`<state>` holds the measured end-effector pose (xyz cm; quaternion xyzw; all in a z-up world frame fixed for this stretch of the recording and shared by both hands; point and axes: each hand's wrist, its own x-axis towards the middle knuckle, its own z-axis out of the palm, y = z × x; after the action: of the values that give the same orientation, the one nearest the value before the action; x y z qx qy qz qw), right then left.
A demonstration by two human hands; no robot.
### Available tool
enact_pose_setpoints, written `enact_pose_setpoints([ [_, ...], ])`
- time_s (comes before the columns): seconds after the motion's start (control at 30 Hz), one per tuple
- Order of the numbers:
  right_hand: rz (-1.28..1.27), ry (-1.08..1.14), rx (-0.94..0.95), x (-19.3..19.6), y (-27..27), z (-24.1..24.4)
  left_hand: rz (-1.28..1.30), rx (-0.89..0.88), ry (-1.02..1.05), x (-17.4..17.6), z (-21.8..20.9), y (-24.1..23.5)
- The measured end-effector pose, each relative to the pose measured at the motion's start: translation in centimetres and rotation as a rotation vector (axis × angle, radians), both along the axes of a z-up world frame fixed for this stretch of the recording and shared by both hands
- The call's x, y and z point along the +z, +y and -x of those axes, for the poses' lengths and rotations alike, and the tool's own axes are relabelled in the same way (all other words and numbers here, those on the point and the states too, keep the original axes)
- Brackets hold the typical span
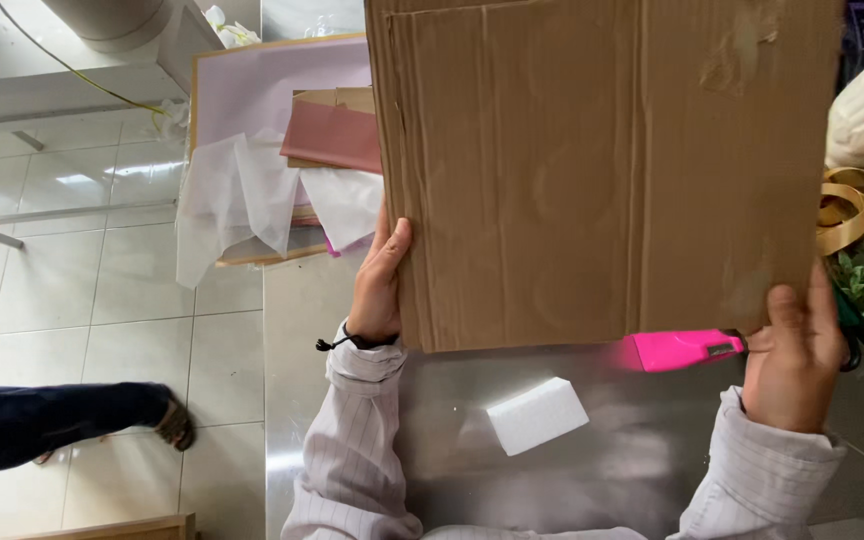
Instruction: The person uses a utility knife to cut a piece of cardboard, then uses scissors to trim a white foam block and fit it inside the cardboard. They continue to cut and shape the cardboard into a small box-like structure.
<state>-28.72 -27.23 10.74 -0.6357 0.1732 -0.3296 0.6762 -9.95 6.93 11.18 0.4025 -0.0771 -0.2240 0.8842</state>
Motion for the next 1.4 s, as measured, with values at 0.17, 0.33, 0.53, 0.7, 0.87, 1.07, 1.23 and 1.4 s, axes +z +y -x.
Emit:
enact_pose_setpoints([
  [0.17,0.584,-0.032,-0.034,-0.4,0.2,-1.6,-0.108,0.258,0.025,-0.8,1.1,-0.6],
  [0.33,0.669,-0.144,-0.19,-1.9,0.7,-2.1,-0.145,0.288,-0.076,-1.1,2.6,-1.5],
  [0.53,0.74,-0.11,-0.353,-1.2,2.6,-0.9,-0.064,0.269,-0.168,-3.9,2.9,-3.4],
  [0.7,0.28,-0.102,-0.254,-1.7,2.1,0.1,-0.31,0.221,-0.337,-4.6,3.5,-3.4],
  [0.87,0.296,-0.092,-0.272,-1.4,2.3,1.2,-0.208,0.235,-0.36,-4.4,4.9,-3.5],
  [1.07,0.49,-0.501,-0.295,-1.0,-0.8,1.6,-0.049,0.382,-0.171,-4.8,4.1,-1.2],
  [1.23,0.114,-0.347,-0.324,-3.4,-7.2,1.0,-0.144,0.634,-0.272,-1.3,3.9,4.6],
  [1.4,-0.055,-0.504,-0.199,-2.2,-3.0,-6.0,-0.382,1.063,-0.49,-1.2,4.3,12.2],
])
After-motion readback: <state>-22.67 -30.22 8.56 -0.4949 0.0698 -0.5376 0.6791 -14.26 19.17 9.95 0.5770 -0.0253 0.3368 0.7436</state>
